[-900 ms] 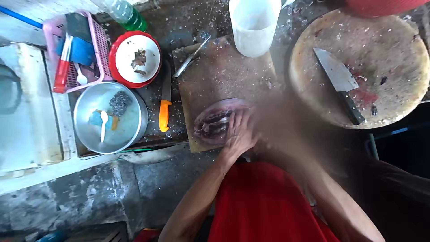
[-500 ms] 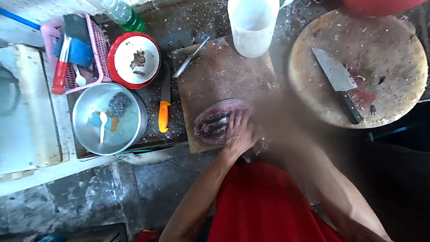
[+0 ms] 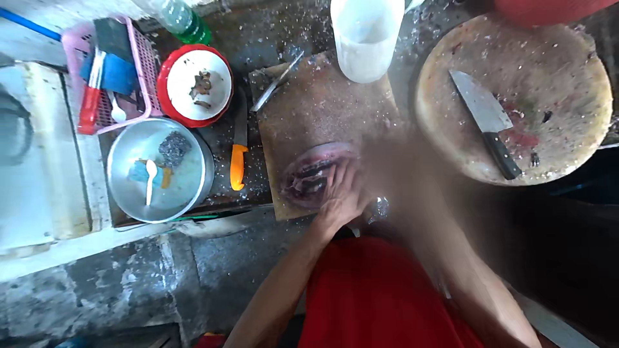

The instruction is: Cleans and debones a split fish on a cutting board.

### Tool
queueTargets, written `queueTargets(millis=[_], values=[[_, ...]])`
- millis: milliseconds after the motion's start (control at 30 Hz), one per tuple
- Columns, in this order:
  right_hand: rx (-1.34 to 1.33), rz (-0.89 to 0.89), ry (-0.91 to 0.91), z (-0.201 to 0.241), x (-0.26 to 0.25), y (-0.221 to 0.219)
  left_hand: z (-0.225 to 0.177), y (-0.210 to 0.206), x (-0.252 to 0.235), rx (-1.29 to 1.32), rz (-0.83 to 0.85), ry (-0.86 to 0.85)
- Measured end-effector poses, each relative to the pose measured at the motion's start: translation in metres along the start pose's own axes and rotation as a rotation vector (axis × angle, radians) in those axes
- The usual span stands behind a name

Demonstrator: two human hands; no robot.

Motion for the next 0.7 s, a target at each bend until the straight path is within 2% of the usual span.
queueTargets(millis=[67, 100, 167, 200, 267, 300, 400, 467, 567, 700], values=[[0.048, 0.016, 0.145, 0.007, 0.009, -0.002, 0.004, 0.005, 0.013, 0.011, -0.003, -0.018], [0.038, 0.004, 0.089, 0.0, 0.008, 0.0, 0.005, 0.005, 0.022, 0.01, -0.002, -0.029], [-0.067, -0.073, -0.149, -0.017, 0.001, 0.003, 0.006, 0.006, 0.035, 0.003, 0.012, -0.05], [-0.061, -0.106, -0.122, -0.017, 0.004, 0.004, 0.008, 0.007, 0.04, 0.005, 0.026, -0.053], [0.003, -0.094, 0.081, -0.007, 0.011, -0.002, 0.019, 0.011, 0.043, 0.007, 0.031, -0.057], [-0.009, -0.112, 0.089, -0.009, 0.016, -0.005, 0.021, 0.012, 0.05, 0.024, 0.04, -0.065], [-0.118, -0.19, -0.163, -0.028, 0.028, -0.011, 0.027, 0.013, 0.065, 0.063, 0.074, -0.117], [0.008, -0.069, -0.148, -0.027, 0.053, -0.028, 0.036, 0.02, 0.067, 0.062, 0.107, -0.134], [0.221, 0.11, -0.147, -0.06, 0.097, -0.059, 0.043, 0.023, 0.08, 0.083, 0.126, -0.175], [0.234, 0.128, -0.22, -0.097, 0.111, -0.09, 0.045, 0.023, 0.086, 0.117, 0.13, -0.285]])
Point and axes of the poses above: each hand's wrist, its own x-axis away from the middle knuckle, its own y-axis out of the back of the hand, z = x × y, the point moved 5 cm from there along -x, towards the middle knuckle, and after that the axes turned 9 degrees about -y, right-handed, at the moved point
